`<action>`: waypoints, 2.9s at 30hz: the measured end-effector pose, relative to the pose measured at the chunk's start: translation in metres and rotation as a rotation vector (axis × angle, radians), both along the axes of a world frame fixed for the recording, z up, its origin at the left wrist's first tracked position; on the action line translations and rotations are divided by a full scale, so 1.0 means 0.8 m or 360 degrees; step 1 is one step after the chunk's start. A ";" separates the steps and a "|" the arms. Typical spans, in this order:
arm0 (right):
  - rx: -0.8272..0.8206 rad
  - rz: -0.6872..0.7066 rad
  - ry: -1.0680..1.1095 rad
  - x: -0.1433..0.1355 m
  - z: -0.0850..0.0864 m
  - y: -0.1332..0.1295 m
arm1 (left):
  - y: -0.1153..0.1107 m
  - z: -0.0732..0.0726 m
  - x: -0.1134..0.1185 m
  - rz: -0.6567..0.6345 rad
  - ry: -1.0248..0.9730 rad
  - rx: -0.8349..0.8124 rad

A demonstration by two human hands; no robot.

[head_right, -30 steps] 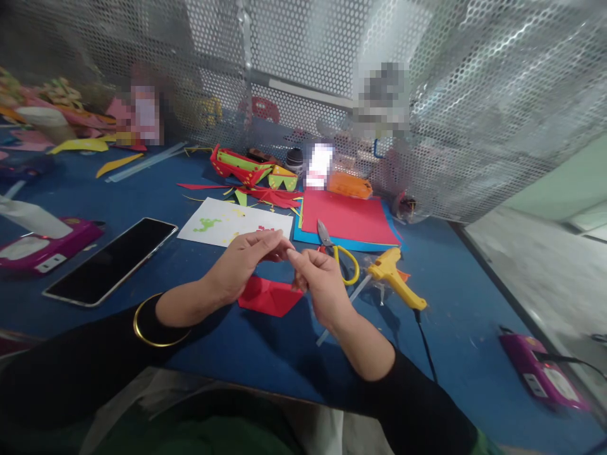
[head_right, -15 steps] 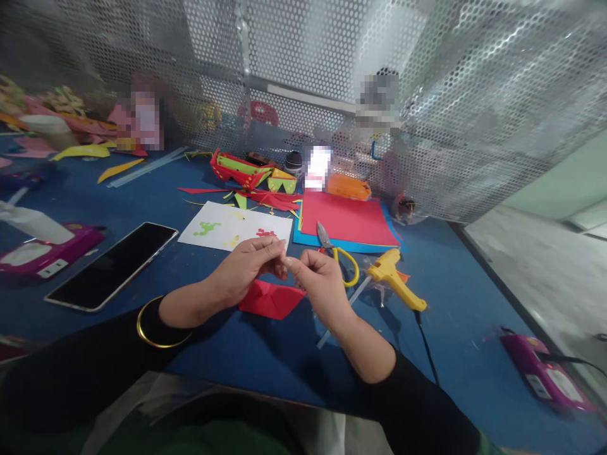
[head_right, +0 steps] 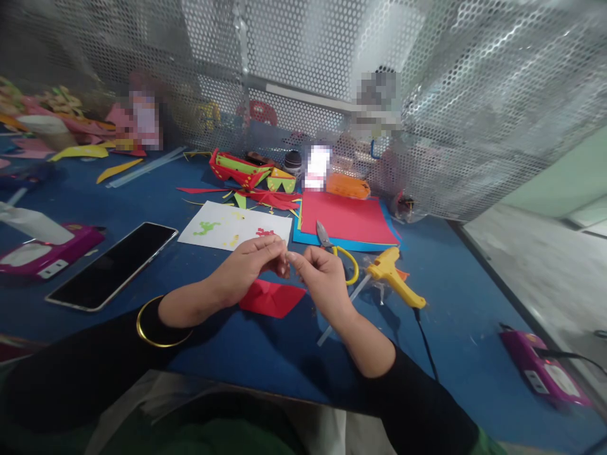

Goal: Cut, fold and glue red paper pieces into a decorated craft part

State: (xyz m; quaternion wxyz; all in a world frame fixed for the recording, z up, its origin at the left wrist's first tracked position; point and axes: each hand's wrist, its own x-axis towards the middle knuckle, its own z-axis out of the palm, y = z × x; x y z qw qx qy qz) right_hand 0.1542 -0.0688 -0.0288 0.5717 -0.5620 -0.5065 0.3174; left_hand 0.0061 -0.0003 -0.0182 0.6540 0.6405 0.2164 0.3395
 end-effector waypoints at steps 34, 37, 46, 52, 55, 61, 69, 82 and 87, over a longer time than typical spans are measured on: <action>-0.0879 -0.0499 -0.2248 0.035 0.003 0.010 | 0.014 0.008 -0.020 -0.0310 0.1709 0.1211; -0.0503 -0.0631 -0.1753 0.047 0.012 0.007 | 0.013 0.005 -0.020 -0.0251 0.1643 0.1182; -0.0134 -0.0112 -0.0158 0.044 0.013 0.010 | 0.014 0.007 -0.021 -0.0284 0.1511 0.0909; -0.0226 -0.0032 0.0087 0.041 0.011 0.013 | 0.030 0.004 -0.020 0.0138 0.0918 0.0476; -0.0221 0.0023 0.0156 0.034 0.016 0.008 | 0.037 0.005 -0.020 0.0373 0.0542 0.0231; -0.0292 0.0083 0.0314 0.014 0.014 0.004 | 0.033 0.006 -0.017 0.0444 0.0513 0.0211; -0.0108 -0.0276 0.0389 0.012 0.016 0.006 | 0.023 0.006 -0.010 0.0973 0.0109 0.0387; -0.0035 -0.0441 0.0538 -0.008 0.012 0.003 | -0.006 -0.009 0.007 0.0422 -0.0009 -0.0727; -0.0176 -0.0332 0.0567 -0.014 0.005 0.002 | -0.005 -0.008 0.005 0.0539 -0.0054 -0.0684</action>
